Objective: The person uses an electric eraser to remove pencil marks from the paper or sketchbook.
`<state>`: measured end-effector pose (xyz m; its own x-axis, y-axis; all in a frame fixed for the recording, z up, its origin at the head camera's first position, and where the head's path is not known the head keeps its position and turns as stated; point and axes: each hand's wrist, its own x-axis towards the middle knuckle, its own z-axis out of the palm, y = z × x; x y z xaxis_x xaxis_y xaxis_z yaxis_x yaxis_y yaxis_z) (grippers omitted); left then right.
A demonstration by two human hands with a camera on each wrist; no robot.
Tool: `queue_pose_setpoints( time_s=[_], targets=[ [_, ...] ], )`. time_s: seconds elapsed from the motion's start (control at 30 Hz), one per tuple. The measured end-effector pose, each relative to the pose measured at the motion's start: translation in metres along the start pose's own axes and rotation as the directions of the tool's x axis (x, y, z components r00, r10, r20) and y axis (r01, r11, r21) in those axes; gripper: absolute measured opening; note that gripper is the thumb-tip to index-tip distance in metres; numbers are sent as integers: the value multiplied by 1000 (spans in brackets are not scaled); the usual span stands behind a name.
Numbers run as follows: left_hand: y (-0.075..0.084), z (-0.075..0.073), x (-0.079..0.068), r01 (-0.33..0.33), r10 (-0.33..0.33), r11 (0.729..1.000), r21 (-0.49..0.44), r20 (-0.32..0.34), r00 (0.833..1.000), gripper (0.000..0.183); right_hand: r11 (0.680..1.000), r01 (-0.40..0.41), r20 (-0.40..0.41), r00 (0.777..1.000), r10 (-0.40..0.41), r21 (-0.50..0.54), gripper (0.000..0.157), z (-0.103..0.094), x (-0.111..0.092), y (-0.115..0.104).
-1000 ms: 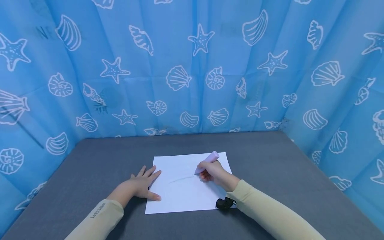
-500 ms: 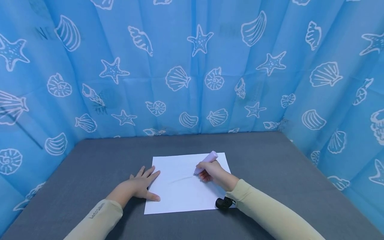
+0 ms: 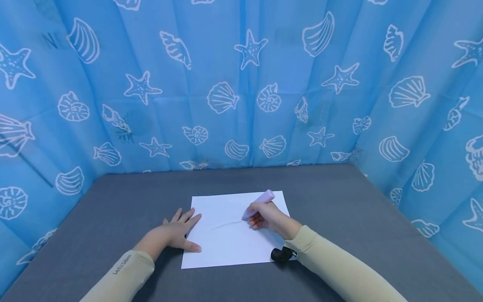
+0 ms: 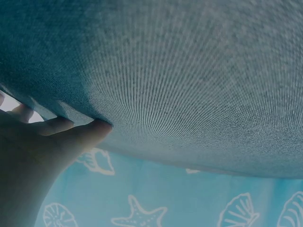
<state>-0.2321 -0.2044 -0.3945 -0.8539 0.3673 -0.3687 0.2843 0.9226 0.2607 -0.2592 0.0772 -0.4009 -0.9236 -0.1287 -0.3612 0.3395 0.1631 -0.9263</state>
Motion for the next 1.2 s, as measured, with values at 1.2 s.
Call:
queue_pose_setpoints(
  time_s=[1.2],
  targets=[
    [-2, 1, 4, 2, -2, 1000, 13, 2, 1000, 107, 999, 5, -2, 1000, -5, -35, 18, 5, 3, -1]
  ],
)
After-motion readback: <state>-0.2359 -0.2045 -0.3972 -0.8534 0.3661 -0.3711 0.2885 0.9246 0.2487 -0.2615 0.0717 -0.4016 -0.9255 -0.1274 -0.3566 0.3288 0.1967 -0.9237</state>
